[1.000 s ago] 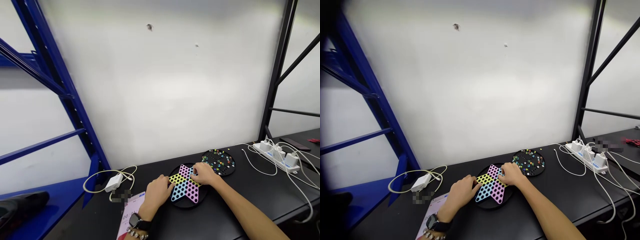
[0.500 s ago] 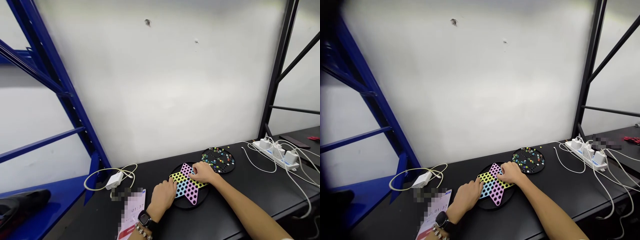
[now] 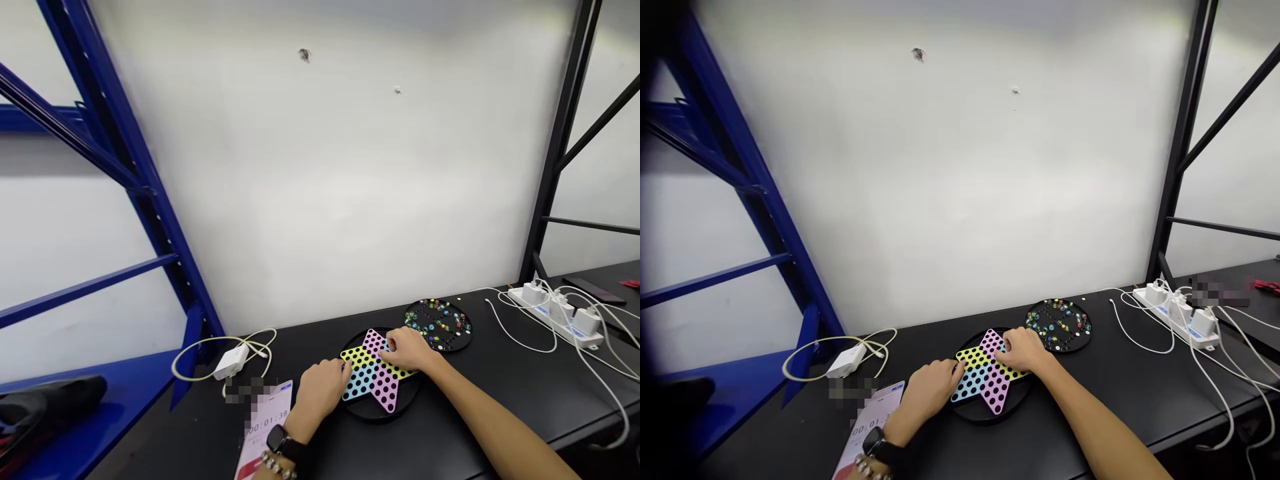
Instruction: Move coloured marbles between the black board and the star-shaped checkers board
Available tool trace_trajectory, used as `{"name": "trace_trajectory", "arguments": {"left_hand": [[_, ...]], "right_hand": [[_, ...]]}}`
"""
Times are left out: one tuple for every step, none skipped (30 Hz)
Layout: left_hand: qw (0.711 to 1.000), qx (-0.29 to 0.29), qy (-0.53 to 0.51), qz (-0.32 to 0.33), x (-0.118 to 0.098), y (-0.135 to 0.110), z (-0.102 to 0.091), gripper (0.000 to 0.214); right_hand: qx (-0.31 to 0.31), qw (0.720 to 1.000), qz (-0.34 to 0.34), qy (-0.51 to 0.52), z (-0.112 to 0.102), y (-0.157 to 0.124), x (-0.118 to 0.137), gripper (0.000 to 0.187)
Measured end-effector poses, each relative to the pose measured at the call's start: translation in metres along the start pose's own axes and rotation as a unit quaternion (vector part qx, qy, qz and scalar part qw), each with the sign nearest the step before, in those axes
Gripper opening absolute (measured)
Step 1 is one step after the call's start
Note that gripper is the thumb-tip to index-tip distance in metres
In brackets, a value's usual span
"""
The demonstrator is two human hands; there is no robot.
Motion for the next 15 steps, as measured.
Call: {"name": "trace_trajectory", "arguments": {"left_hand": [[1.0, -0.005, 0.001, -0.013, 0.002, 0.001, -0.003, 0.045], [1.0, -0.016, -0.007, -0.025, 0.004, 0.002, -0.008, 0.046], [0.999, -0.029, -0.019, -0.037, 0.005, 0.004, -0.013, 0.046], [0.998, -0.043, -0.031, -0.045, 0.007, 0.005, -0.018, 0.047], [0.996, -0.058, -0.043, -0.052, 0.008, 0.006, -0.023, 0.047], [0.994, -0.076, -0.056, -0.055, 0.008, 0.006, -0.028, 0.047], [0.991, -0.094, -0.072, -0.054, 0.007, 0.006, -0.032, 0.048], [0.988, -0.114, -0.088, -0.049, 0.005, 0.006, -0.036, 0.048], [0.984, -0.135, -0.106, -0.04, 0.001, 0.005, -0.039, 0.048], [0.979, -0.158, -0.123, -0.027, -0.003, 0.003, -0.042, 0.048], [0.975, -0.178, -0.135, -0.009, -0.009, 0.001, -0.042, 0.048], [0.971, -0.19, -0.142, 0.013, -0.016, -0.001, -0.041, 0.048], [0.97, -0.195, -0.143, 0.038, -0.023, -0.003, -0.038, 0.049], [0.97, -0.192, -0.139, 0.061, -0.031, -0.005, -0.033, 0.048], [0.972, -0.179, -0.132, 0.081, -0.038, -0.006, -0.026, 0.046]], "right_hand": [[0.001, 1.0, 0.005, 0.0, -0.001, 0.0, 0.0, 0.028], [0.0, 1.0, 0.012, 0.0, -0.002, -0.001, 0.0, 0.028], [-0.002, 1.0, 0.022, 0.003, -0.004, -0.001, 0.0, 0.028], [-0.006, 0.999, 0.035, 0.013, -0.006, -0.001, 0.0, 0.027], [-0.013, 0.998, 0.049, 0.03, -0.008, -0.002, 0.0, 0.027], [-0.022, 0.996, 0.062, 0.059, -0.01, -0.001, 0.001, 0.028], [-0.033, 0.992, 0.072, 0.099, -0.012, -0.001, 0.004, 0.031], [-0.045, 0.984, 0.075, 0.153, -0.014, 0.0, 0.009, 0.035], [-0.052, 0.972, 0.073, 0.218, -0.014, 0.0, 0.015, 0.04], [-0.044, 0.953, 0.069, 0.293, -0.013, 0.001, 0.023, 0.046], [-0.013, 0.927, 0.062, 0.37, -0.009, 0.001, 0.033, 0.051], [0.038, 0.892, 0.058, 0.447, -0.003, -0.001, 0.045, 0.057], [0.101, 0.849, 0.06, 0.515, 0.004, -0.003, 0.058, 0.06], [0.159, 0.802, 0.068, 0.572, 0.011, -0.007, 0.069, 0.062], [0.205, 0.757, 0.084, 0.614, 0.016, -0.011, 0.078, 0.063]]}}
Point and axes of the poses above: each hand's wrist, its own y-axis towards the middle knuckle, its own z-axis out of the palm, x = y × z, the point moved 5 cm from there along y, towards the middle knuckle, and after that the axes turned 14 degrees about -y, right-handed, at the moved point
